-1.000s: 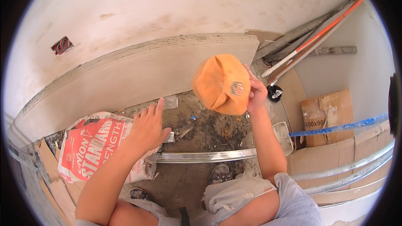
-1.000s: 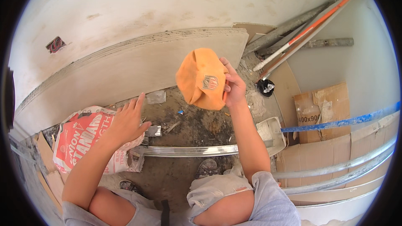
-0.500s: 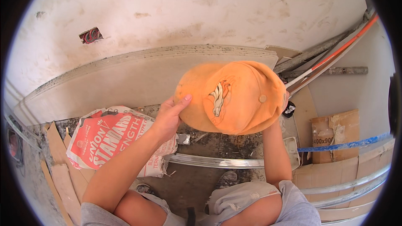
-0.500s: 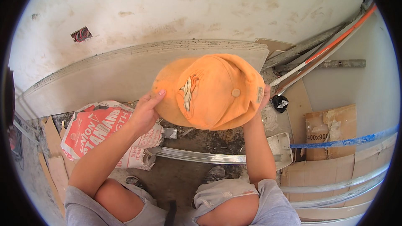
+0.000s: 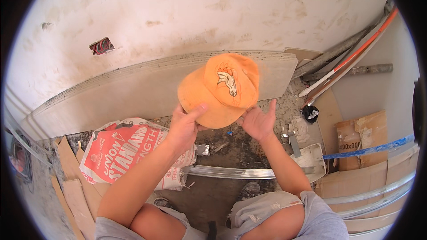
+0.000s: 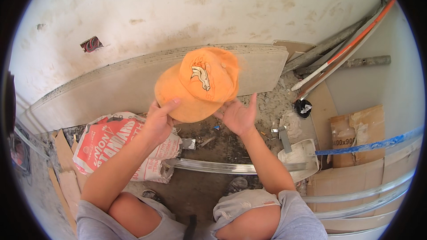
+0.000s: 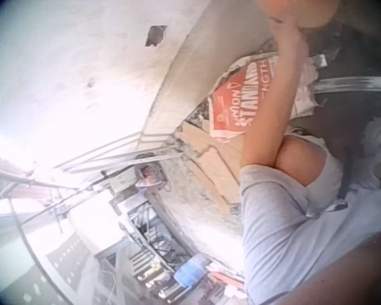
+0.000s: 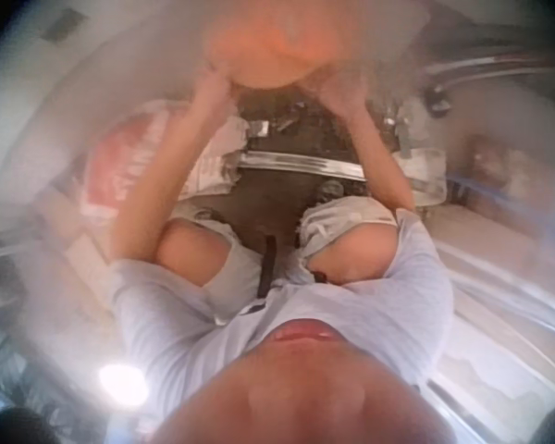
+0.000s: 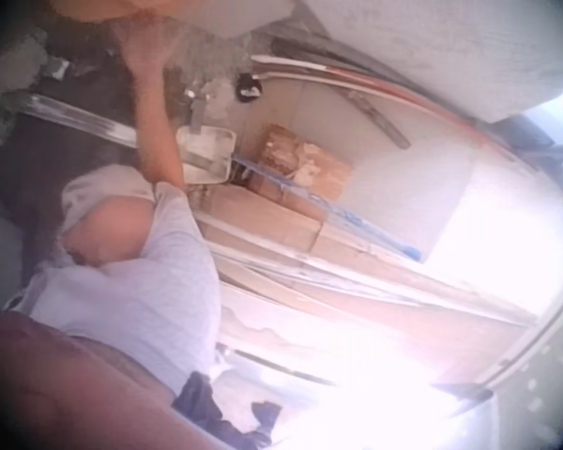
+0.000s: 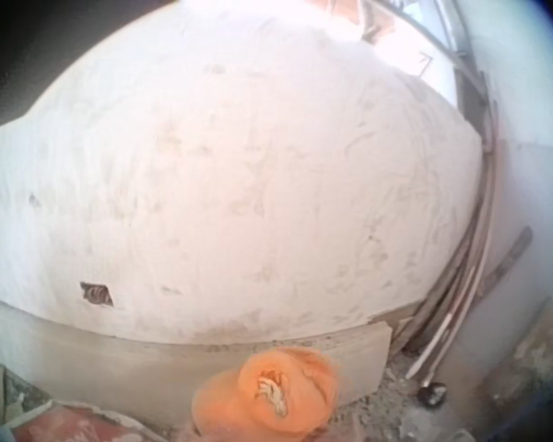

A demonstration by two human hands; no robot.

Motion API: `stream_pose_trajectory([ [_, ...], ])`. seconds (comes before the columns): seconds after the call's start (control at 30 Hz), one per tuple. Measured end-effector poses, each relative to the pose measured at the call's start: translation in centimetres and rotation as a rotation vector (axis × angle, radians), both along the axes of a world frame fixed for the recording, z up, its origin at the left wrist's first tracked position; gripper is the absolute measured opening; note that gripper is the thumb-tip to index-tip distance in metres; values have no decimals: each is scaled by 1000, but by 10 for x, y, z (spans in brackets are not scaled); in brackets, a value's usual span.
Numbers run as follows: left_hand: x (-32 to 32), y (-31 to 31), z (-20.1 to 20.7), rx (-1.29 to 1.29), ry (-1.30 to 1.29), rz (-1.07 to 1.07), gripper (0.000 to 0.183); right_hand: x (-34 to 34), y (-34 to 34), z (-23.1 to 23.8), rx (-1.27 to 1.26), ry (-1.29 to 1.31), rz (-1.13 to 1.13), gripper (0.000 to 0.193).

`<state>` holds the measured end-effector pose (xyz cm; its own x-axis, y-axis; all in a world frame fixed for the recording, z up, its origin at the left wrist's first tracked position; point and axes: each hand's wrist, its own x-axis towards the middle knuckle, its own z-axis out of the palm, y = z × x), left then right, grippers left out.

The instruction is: The person sits on the floor in a cluttered room and organizes various items. They pick up and inspect an orange cap, then handle several long metal and plastic rods, moving them around and stacking them against the wall.

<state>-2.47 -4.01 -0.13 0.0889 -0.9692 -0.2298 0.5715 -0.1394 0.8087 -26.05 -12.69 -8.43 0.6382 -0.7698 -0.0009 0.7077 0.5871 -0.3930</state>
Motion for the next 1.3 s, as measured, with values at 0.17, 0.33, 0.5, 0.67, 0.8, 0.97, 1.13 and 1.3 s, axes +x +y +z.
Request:
stream_pose_trajectory([
  [0.17,-1,0,-7,37,79,-167,40,13,-1,38,-2,0,-244,91],
  [0.33,-11,2,-14,43,77,-189,39,11,-2,44,-41,122,-396,83],
  [0.5,-30,10,-11,94,-33,-162,36,2,-7,54,-73,-44,-344,82],
  [0.67,-43,12,-7,115,-87,-141,37,-20,-13,42,-203,-24,-282,76],
  [0.8,-42,11,-18,108,-53,-161,40,-25,-20,39,-306,23,-299,69],
  [0.97,-41,9,-12,95,-27,-182,44,-28,-21,50,-341,-40,-284,68],
  [1.13,-36,7,-8,95,-33,-190,44,-27,-21,54,-333,-87,-272,68],
  [1.3,-31,7,-6,126,-33,-207,42,-18,-16,64,-326,-122,-236,67],
])
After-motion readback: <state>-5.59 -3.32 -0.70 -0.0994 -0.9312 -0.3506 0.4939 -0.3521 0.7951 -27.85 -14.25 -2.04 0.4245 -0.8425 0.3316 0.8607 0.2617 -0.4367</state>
